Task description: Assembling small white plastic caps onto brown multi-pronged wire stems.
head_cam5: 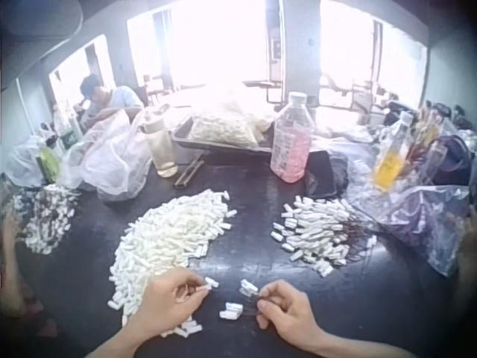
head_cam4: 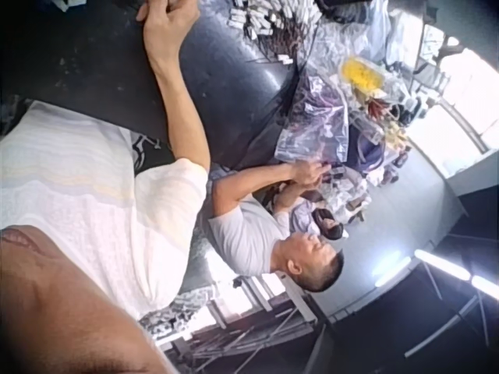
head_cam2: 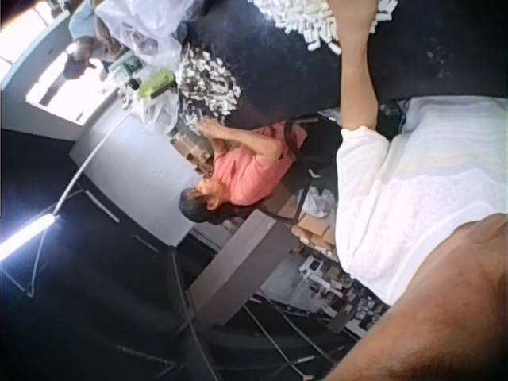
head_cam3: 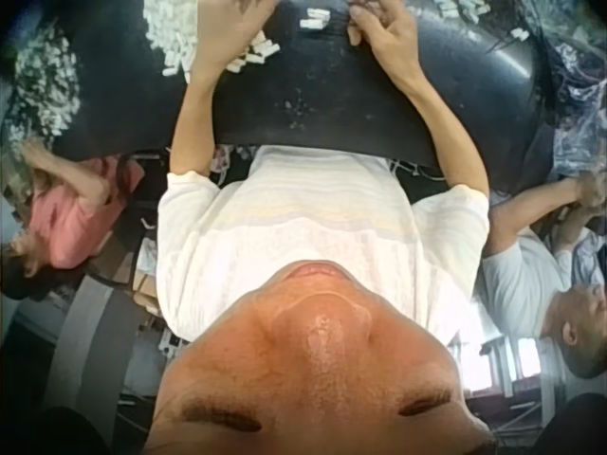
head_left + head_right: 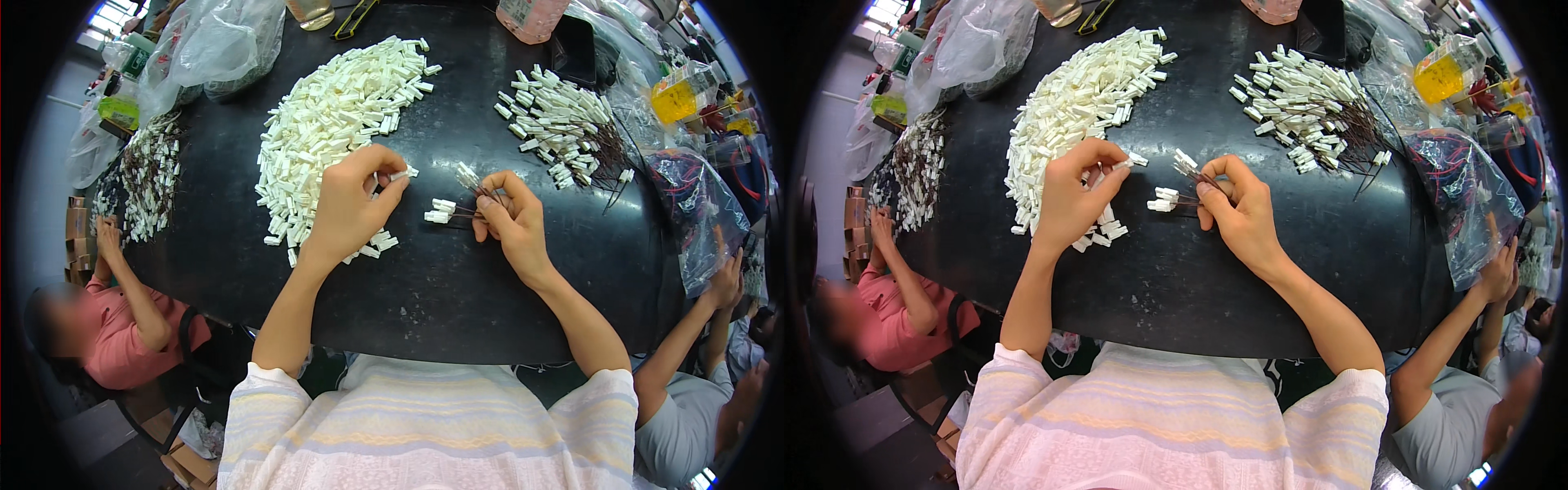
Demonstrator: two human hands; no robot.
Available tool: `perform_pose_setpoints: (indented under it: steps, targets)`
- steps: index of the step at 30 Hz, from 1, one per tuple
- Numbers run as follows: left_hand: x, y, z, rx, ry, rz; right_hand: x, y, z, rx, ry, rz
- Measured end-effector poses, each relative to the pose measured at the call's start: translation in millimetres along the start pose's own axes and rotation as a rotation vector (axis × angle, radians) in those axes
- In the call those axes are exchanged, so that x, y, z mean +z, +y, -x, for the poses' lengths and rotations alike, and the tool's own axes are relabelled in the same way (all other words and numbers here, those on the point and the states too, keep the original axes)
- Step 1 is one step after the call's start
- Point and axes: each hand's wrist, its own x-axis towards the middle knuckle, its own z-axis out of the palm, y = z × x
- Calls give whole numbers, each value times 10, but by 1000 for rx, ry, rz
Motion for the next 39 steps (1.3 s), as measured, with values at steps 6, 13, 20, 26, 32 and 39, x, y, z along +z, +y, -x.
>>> perform_pose_setpoints:
  steps: [6, 13, 20, 26, 32, 39]
  targets:
    - [101, 94, 12, -309, -46, 935, -5, 84, -2, -59, -22, -2]
    - [187, 51, 64, -395, -116, 1058, 7, 89, 5, -62, -31, 15]
    - [196, 97, 69, -443, -120, 1089, 10, 94, 6, -62, -10, 37]
    - [212, 160, 72, -436, -102, 987, -11, 95, 5, -68, -9, 52]
    - [236, 161, 91, -394, -89, 889, -20, 85, 11, -74, -6, -41]
    - [263, 161, 120, -397, -69, 981, -31, 57, 26, -76, -25, 15]
